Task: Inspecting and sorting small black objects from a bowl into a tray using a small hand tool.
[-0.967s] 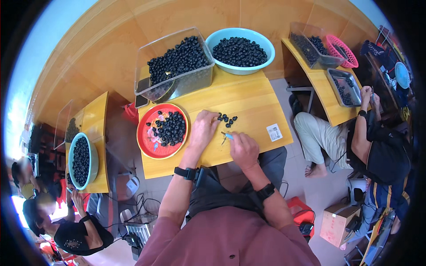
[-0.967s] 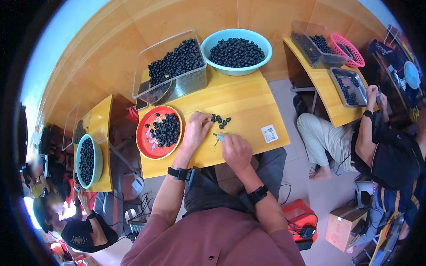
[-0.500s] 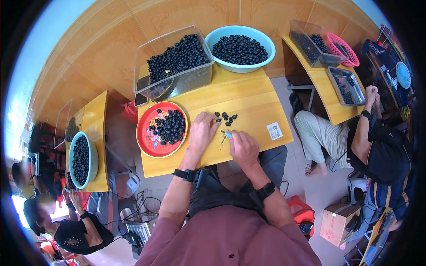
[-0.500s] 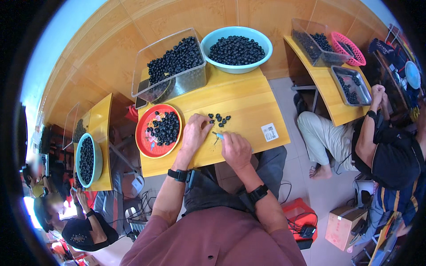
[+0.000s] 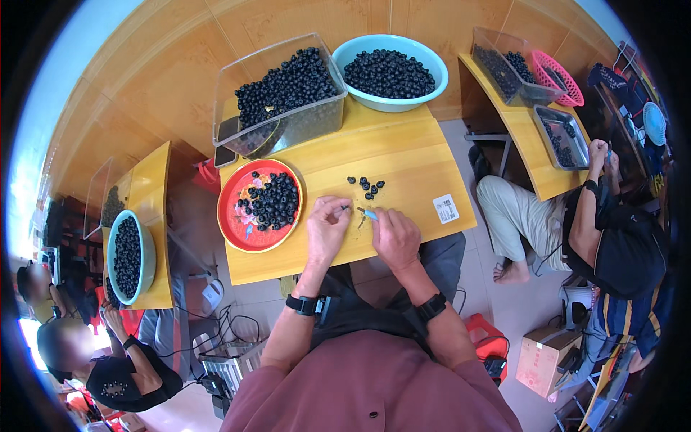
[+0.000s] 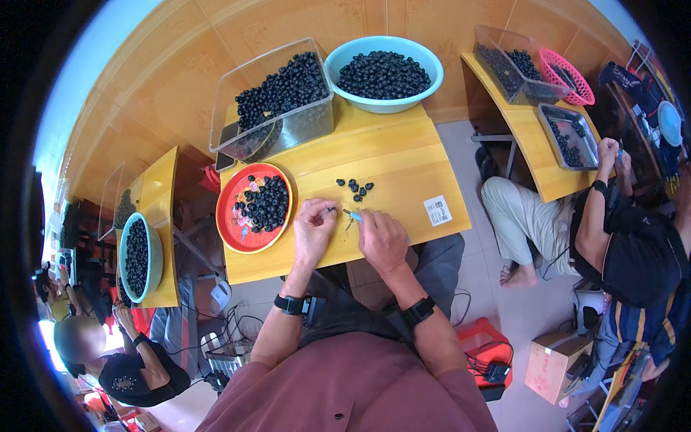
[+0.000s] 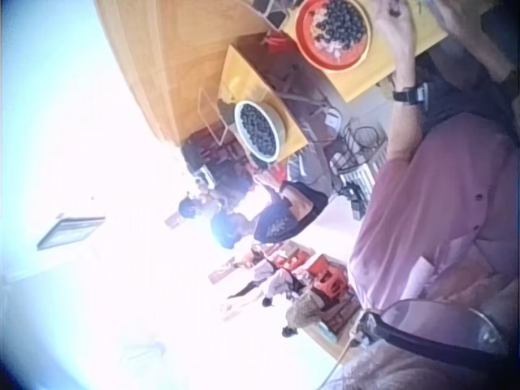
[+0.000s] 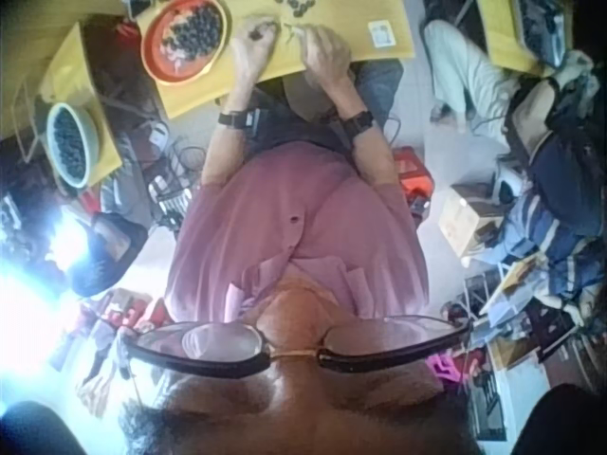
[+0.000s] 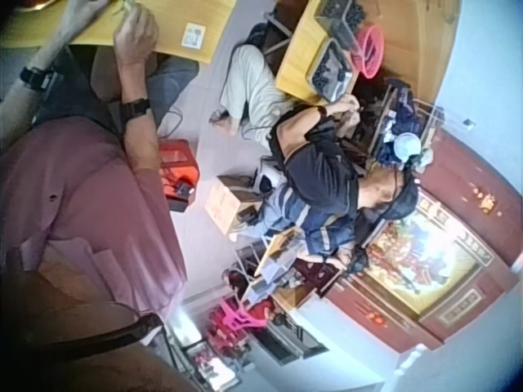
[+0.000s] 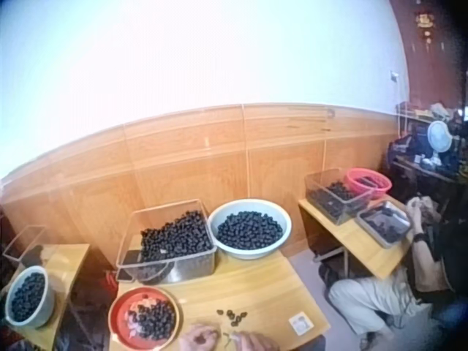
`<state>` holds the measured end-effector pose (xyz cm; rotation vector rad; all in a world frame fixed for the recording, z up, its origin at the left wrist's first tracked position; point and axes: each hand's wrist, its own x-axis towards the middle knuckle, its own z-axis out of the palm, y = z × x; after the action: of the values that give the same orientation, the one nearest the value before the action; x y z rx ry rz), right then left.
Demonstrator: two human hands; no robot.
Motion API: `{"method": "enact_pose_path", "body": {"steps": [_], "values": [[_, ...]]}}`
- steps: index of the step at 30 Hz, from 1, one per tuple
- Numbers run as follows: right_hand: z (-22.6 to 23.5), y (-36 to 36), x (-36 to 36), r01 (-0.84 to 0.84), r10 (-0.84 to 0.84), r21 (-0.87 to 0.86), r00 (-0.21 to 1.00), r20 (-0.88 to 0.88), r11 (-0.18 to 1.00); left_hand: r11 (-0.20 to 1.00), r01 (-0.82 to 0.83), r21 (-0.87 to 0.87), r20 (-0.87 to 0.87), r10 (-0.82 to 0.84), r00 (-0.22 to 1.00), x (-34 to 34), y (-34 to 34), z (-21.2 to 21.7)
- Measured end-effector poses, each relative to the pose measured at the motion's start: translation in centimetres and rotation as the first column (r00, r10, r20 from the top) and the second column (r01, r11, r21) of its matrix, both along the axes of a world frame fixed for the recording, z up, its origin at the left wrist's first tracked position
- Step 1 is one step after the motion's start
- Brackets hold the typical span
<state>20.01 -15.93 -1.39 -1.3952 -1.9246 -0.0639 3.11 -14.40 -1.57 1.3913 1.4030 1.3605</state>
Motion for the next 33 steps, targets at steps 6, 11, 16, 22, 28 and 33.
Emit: {"method": "enact_pose_path", "body": {"steps": [6,11,16,22,28,33], "values": [[0.4,-0.1,0.0,0.018,-0.017,-0.006,0.999,0.043,1.0,1.0,0.009,-0.007,-0.001,-0.009,1.0,0.4,-0.3,-0.1],[0.2,0.0,0.0,0.015,-0.016,0.005,0.999,0.051,1.0,0.999,0.031,0.017,-0.015,-0.031,0.999,0.3,-0.3,-0.8],[0.2,0.0,0.0,0.01,-0.011,0.012,0.999,0.044,1.0,0.998,0.031,0.047,0.112,-0.036,0.993,0.1,-0.2,-1.1],[0.0,-0.1,0.1,0.008,-0.008,0.01,1.0,0.022,1.0,0.999,0.048,0.006,0.044,-0.048,0.998,0.5,-0.4,-0.7],[0.2,0.0,0.1,-0.07,0.07,0.019,0.997,0.012,0.997,0.999,0.028,0.016,-0.016,-0.028,0.999,0.4,-0.3,-0.7],[0.3,0.1,0.1,-0.063,0.062,0.019,0.998,0.023,0.998,0.998,0.053,-0.028,-0.1,-0.055,0.993,0.6,-0.5,0.1]]}}
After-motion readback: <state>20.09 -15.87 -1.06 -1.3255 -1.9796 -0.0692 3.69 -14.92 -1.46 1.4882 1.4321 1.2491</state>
